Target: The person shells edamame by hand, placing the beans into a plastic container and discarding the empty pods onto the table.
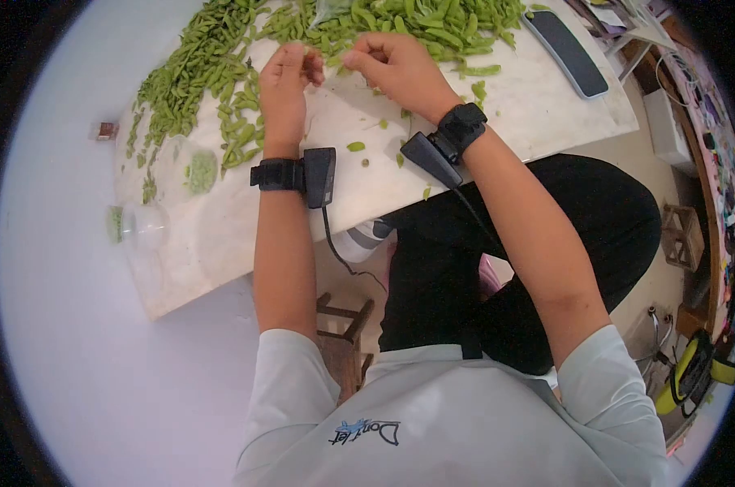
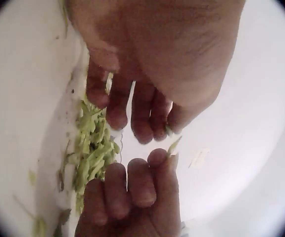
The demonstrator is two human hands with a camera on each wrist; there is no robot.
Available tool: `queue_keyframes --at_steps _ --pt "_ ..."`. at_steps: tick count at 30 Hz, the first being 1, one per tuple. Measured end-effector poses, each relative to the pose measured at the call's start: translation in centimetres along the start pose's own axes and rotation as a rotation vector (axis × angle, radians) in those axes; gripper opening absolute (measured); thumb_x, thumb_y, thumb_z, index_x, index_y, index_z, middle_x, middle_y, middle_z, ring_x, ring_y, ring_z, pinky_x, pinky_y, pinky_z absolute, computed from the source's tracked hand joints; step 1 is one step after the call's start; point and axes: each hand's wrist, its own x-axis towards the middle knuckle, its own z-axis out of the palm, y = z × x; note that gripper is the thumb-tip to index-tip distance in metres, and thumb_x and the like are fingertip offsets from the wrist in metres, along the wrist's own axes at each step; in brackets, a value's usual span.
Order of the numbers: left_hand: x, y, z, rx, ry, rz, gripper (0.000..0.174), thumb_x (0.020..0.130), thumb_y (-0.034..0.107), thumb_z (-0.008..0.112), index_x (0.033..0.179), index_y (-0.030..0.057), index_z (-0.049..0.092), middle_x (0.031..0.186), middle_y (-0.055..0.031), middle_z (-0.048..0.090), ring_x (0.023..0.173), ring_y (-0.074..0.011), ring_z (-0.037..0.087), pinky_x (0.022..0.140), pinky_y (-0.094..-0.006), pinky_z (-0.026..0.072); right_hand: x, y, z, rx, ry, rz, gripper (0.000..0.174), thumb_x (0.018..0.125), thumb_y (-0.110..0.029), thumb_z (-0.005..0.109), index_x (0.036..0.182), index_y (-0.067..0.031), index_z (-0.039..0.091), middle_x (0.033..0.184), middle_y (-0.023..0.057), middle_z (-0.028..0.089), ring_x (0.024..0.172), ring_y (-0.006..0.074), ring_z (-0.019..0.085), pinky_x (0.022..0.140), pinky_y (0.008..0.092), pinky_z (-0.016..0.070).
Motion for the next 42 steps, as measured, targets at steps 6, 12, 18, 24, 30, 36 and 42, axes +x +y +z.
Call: queue_keyframes --at_steps 6,12,18,24,30,36,42 --pt "0.5 2.2 -1.0 0.094 0.176 0.117 0.021 0.092 0.020 0.057 0.096 -0.0003 0.061 0.078 -0.0045 0.060 0.068 -0.0109 0.054 0.064 -0.0244 0.0444 0.7 0.4 -1.3 0.400 0.410 0.145 0.027 0.090 -0.028 0.055 0.096 -0.0024 0.061 0.060 0.0031 0.059 0.043 0.0079 0.049 0.039 0.0253 0.0394" --pt "-2.0 9.6 -5.7 0.551 0.319 0.219 0.019 0.085 0.014 0.066 0.099 -0.0001 0.063 0.085 -0.0046 0.063 0.072 -0.0082 0.056 0.068 -0.0222 0.0456 0.6 0.2 -1.4 0.288 0.266 0.110 0.022 0.090 -0.021 0.051 0.099 -0.0035 0.061 0.063 0.0017 0.058 0.046 0.0066 0.046 0.041 0.0230 0.0355" --pt "-4.6 11.2 -16.8 0.919 0.402 0.014 0.026 0.080 0.015 0.070 0.101 0.0010 0.064 0.085 -0.0011 0.063 0.070 -0.0073 0.054 0.065 -0.0240 0.0448 -0.6 -0.3 -1.7 0.447 0.087 0.136 0.025 0.086 -0.008 0.041 0.101 -0.0030 0.060 0.060 0.0000 0.053 0.044 0.0054 0.041 0.040 0.0214 0.0340" --pt "-6.3 10.1 -16.3 1.209 0.322 0.172 0.022 0.081 0.010 0.063 0.102 0.0046 0.063 0.093 -0.0080 0.065 0.083 -0.0197 0.059 0.077 -0.0306 0.0466 -0.5 0.0 -1.4 0.375 0.074 0.120 0.026 0.082 -0.009 0.040 0.094 -0.0027 0.063 0.059 0.0005 0.052 0.049 0.0076 0.043 0.046 0.0241 0.0348" --pt "-5.7 8.9 -9.5 1.187 0.032 0.059 0.022 0.081 0.011 0.062 0.103 0.0060 0.062 0.093 -0.0083 0.065 0.077 -0.0194 0.058 0.071 -0.0311 0.0468 -0.7 1.1 -1.8 0.244 0.150 0.134 0.027 0.083 -0.008 0.040 0.092 -0.0012 0.064 0.058 0.0012 0.050 0.052 0.0089 0.045 0.049 0.0254 0.0367" --pt "-1.7 6.1 -9.0 1.154 -0.055 -0.069 0.025 0.080 0.010 0.062 0.105 0.0066 0.063 0.097 -0.0074 0.064 0.082 -0.0179 0.058 0.072 -0.0290 0.0466 -1.5 0.2 -2.1 0.094 0.192 0.183 0.023 0.084 -0.010 0.044 0.089 -0.0026 0.064 0.062 0.0040 0.056 0.055 0.0135 0.050 0.055 0.0278 0.0411" --pt "3.8 5.0 -6.7 1.135 -0.074 0.099 0.036 0.080 0.010 0.061 0.116 0.0076 0.057 0.107 -0.0124 0.062 0.089 -0.0250 0.060 0.079 -0.0343 0.0477 -0.9 1.1 -2.9 0.275 0.140 0.253 0.023 0.081 -0.009 0.042 0.086 -0.0001 0.063 0.062 0.0057 0.056 0.057 0.0132 0.052 0.056 0.0283 0.0416"
